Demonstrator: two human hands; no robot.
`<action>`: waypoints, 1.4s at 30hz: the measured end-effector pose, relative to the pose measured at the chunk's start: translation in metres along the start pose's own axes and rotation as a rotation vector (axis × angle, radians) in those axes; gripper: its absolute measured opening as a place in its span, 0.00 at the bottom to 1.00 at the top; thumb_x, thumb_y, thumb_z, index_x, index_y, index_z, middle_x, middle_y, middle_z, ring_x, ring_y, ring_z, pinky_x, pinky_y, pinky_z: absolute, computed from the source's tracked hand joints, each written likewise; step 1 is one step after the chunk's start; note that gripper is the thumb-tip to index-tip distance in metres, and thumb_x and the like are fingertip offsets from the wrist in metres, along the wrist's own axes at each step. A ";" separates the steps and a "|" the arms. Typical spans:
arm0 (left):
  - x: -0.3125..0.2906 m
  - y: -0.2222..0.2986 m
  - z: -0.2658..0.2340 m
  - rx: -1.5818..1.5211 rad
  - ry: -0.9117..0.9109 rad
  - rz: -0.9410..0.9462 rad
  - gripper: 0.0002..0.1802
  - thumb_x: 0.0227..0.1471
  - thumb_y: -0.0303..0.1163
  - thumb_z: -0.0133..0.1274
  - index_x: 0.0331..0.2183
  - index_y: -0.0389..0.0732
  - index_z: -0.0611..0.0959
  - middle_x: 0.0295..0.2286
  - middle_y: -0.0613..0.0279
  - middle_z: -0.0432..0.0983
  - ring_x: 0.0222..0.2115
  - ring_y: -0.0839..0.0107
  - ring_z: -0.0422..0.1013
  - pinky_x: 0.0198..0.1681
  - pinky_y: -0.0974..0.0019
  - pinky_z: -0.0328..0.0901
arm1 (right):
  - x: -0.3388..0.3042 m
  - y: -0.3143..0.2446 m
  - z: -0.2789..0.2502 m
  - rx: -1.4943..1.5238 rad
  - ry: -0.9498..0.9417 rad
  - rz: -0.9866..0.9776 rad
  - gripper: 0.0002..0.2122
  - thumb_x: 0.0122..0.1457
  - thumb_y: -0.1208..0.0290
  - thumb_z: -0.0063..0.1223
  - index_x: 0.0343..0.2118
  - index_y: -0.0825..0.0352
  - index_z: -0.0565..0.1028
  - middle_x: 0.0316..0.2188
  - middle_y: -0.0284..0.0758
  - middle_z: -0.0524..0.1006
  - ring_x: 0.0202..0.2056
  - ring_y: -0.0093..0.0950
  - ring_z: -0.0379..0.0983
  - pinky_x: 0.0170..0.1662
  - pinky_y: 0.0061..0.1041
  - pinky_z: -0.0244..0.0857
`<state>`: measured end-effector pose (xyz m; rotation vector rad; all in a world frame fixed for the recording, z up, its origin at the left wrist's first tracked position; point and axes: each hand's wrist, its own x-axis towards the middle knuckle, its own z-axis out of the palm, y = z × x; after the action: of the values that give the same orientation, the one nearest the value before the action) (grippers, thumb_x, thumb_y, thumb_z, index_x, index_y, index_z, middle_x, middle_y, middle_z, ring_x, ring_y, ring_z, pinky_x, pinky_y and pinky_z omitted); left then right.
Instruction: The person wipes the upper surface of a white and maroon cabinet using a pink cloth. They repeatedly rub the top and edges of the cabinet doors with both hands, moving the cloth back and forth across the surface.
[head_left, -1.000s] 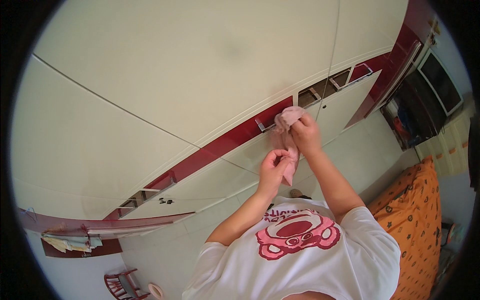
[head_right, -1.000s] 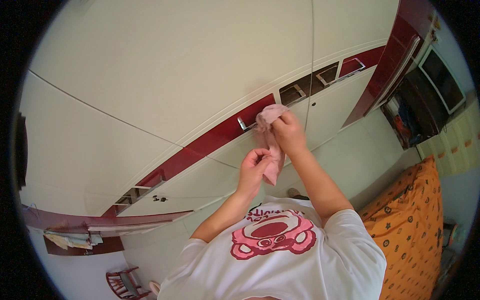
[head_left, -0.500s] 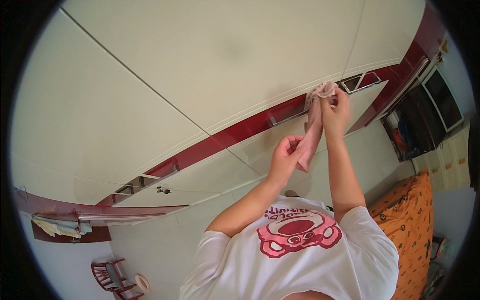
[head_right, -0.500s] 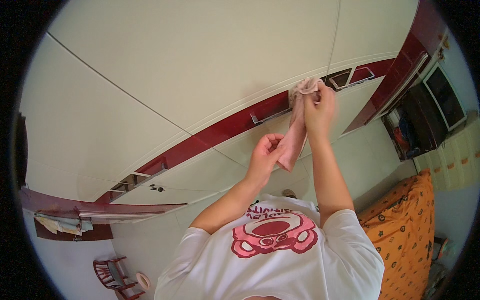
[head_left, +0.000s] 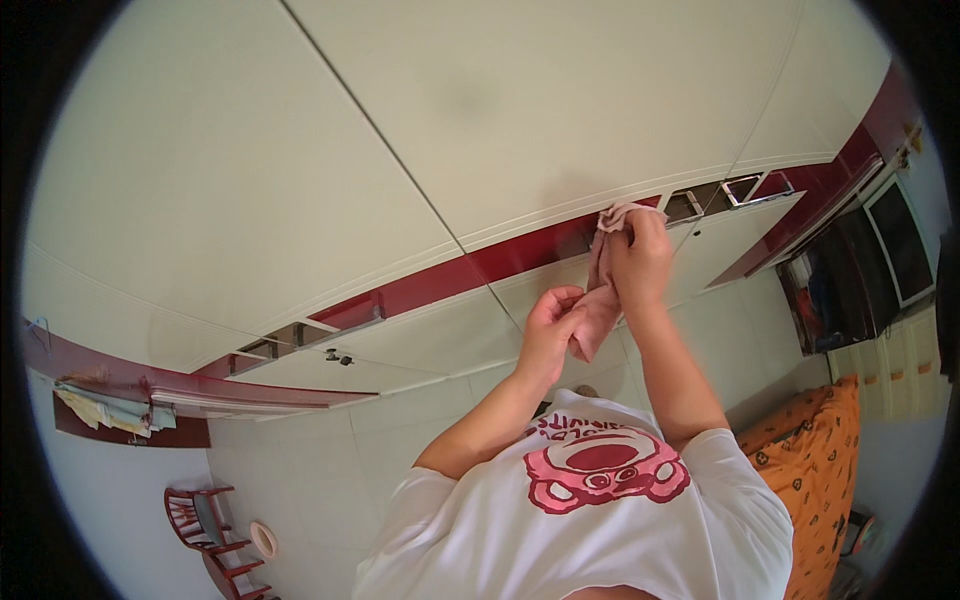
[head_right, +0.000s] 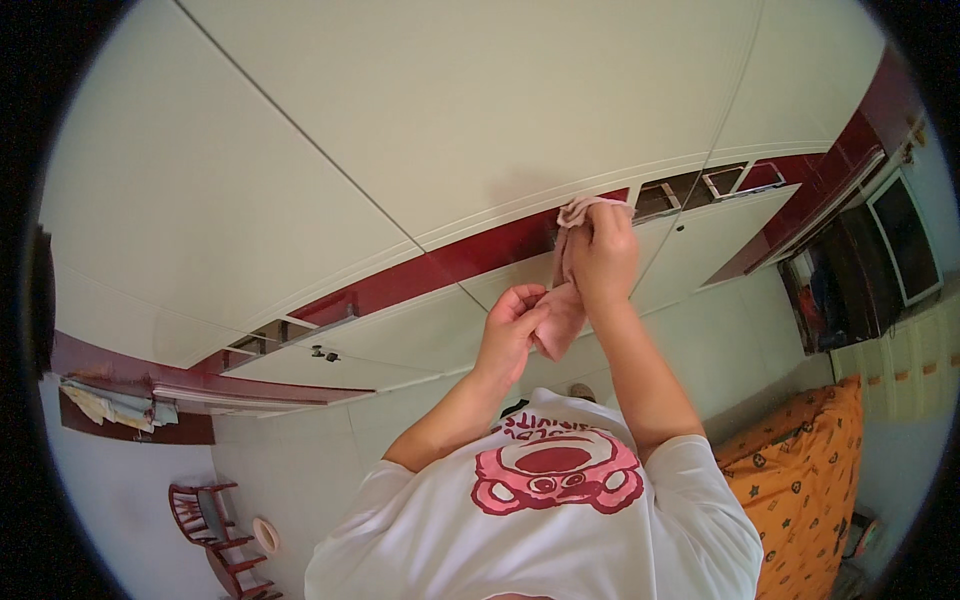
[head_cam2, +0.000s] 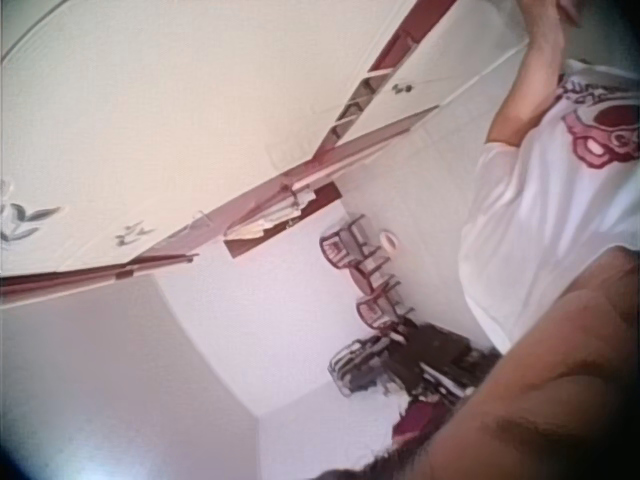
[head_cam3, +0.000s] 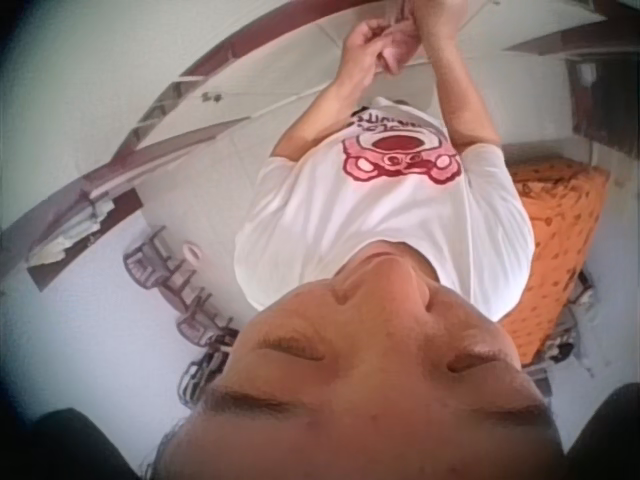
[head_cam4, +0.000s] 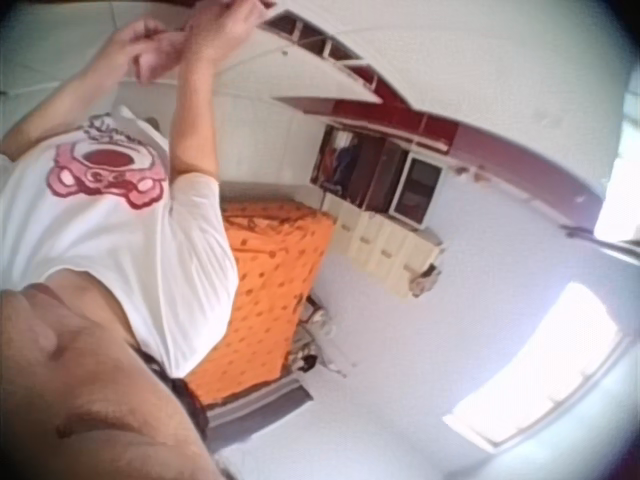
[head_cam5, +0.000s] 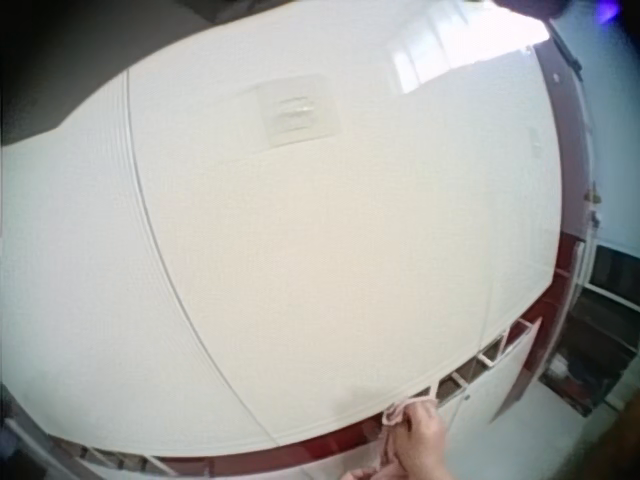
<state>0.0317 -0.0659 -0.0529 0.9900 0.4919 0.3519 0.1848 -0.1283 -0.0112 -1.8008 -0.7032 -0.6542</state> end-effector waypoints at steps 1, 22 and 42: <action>-0.001 -0.003 -0.006 0.004 0.009 0.031 0.18 0.55 0.24 0.53 0.48 0.35 0.73 0.41 0.60 0.74 0.39 0.73 0.71 0.39 0.69 0.70 | -0.004 -0.006 0.005 0.007 -0.017 0.006 0.06 0.48 0.83 0.55 0.29 0.68 0.73 0.29 0.41 0.75 0.30 0.41 0.73 0.33 0.34 0.68; -0.054 -0.020 -0.123 0.269 0.206 -0.011 0.14 0.53 0.28 0.57 0.43 0.37 0.78 0.33 0.65 0.78 0.31 0.77 0.74 0.35 0.72 0.69 | -0.111 -0.060 0.104 0.054 -0.316 -0.253 0.06 0.45 0.80 0.55 0.26 0.64 0.73 0.28 0.37 0.72 0.33 0.40 0.72 0.32 0.37 0.70; -0.073 0.002 -0.183 -0.391 0.454 0.054 0.16 0.59 0.32 0.55 0.46 0.37 0.70 0.41 0.57 0.75 0.41 0.71 0.73 0.44 0.67 0.70 | -0.178 -0.093 0.155 0.054 -0.720 -0.166 0.05 0.51 0.76 0.54 0.31 0.67 0.74 0.31 0.42 0.77 0.32 0.42 0.76 0.34 0.40 0.71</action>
<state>-0.1297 0.0284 -0.1171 0.5403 0.7727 0.7006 0.0121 0.0165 -0.1276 -1.9379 -1.3416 -0.0632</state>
